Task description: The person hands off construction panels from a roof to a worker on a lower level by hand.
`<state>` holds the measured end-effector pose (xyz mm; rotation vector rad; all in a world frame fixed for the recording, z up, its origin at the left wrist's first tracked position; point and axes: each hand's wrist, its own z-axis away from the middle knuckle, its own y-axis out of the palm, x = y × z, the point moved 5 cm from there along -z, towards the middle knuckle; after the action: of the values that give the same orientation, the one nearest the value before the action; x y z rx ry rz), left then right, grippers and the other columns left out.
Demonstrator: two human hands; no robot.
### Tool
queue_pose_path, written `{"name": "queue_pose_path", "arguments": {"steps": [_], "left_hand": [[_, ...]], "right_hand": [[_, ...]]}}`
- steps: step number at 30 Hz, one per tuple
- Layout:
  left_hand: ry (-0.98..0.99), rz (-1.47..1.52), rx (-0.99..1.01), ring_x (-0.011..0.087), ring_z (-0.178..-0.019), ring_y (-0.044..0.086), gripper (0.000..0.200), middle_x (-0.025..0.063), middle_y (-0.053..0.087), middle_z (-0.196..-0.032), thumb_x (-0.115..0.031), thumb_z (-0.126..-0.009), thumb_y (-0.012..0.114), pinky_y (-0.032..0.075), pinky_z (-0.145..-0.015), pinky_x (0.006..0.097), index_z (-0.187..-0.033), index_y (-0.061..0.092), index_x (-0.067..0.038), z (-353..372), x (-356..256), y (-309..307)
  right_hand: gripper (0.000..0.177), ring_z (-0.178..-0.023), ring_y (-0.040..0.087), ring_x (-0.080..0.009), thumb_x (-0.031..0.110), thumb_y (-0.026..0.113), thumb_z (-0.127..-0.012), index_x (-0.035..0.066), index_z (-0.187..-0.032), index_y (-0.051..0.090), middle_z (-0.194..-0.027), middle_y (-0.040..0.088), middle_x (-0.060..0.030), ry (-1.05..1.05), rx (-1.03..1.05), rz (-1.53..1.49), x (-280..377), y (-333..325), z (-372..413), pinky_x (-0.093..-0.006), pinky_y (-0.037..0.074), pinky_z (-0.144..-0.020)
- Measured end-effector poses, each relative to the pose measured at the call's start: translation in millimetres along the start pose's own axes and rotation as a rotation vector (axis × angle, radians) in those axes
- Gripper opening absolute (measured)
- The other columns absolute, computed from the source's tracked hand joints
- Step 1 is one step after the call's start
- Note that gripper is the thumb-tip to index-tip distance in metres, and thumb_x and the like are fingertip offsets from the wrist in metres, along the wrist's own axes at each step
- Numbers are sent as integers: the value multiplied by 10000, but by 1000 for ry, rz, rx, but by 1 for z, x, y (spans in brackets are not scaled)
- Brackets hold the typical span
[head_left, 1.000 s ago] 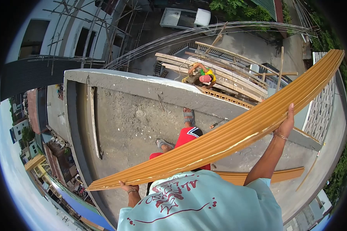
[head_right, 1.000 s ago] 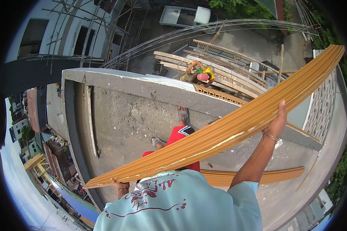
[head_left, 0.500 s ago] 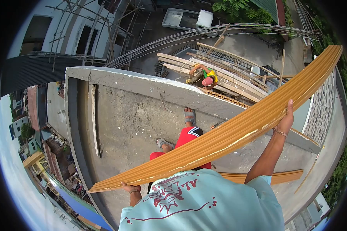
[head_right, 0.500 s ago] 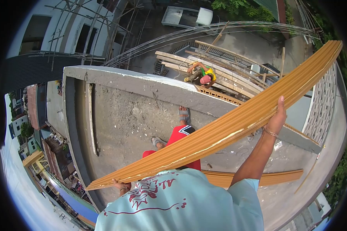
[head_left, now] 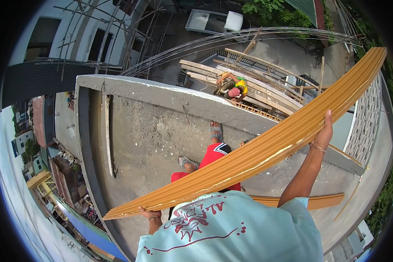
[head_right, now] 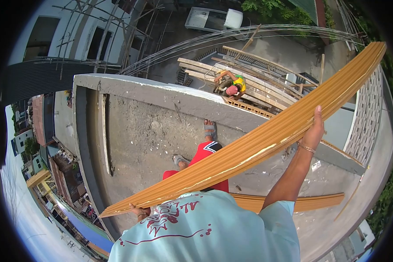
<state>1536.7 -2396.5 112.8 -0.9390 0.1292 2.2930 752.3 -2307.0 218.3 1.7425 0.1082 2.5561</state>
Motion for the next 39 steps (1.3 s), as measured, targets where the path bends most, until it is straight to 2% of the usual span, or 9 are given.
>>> {"name": "queue_pose_path", "arguments": {"steps": [23,25,39], "left_hand": [[26,-5,-59,314,-1105,529,619,121,512,-1253,-581,-879,398,451,-918,472,-1257,460,-95,16,1,1],[8,4,-47,309,-1100,532,631,117,513,-1252,-598,-869,407,457,-909,468,-1251,467,-100,7,2,-4],[4,-14,-11,309,-1096,536,600,122,531,-1222,-569,-882,399,452,-910,474,-1246,467,-97,7,5,1]], "right_hand": [[544,-935,600,-232,337,602,-867,-94,-1177,483,-1086,577,-169,-4,-9,-8,1,3,1,-321,503,-789],[522,-965,595,-227,351,554,-896,-46,-1223,464,-1117,568,-149,13,16,9,0,2,-1,-316,509,-797],[517,-966,595,-234,351,546,-900,-49,-1217,463,-1112,568,-158,-4,10,-3,-2,-14,-4,-325,511,-799]]}}
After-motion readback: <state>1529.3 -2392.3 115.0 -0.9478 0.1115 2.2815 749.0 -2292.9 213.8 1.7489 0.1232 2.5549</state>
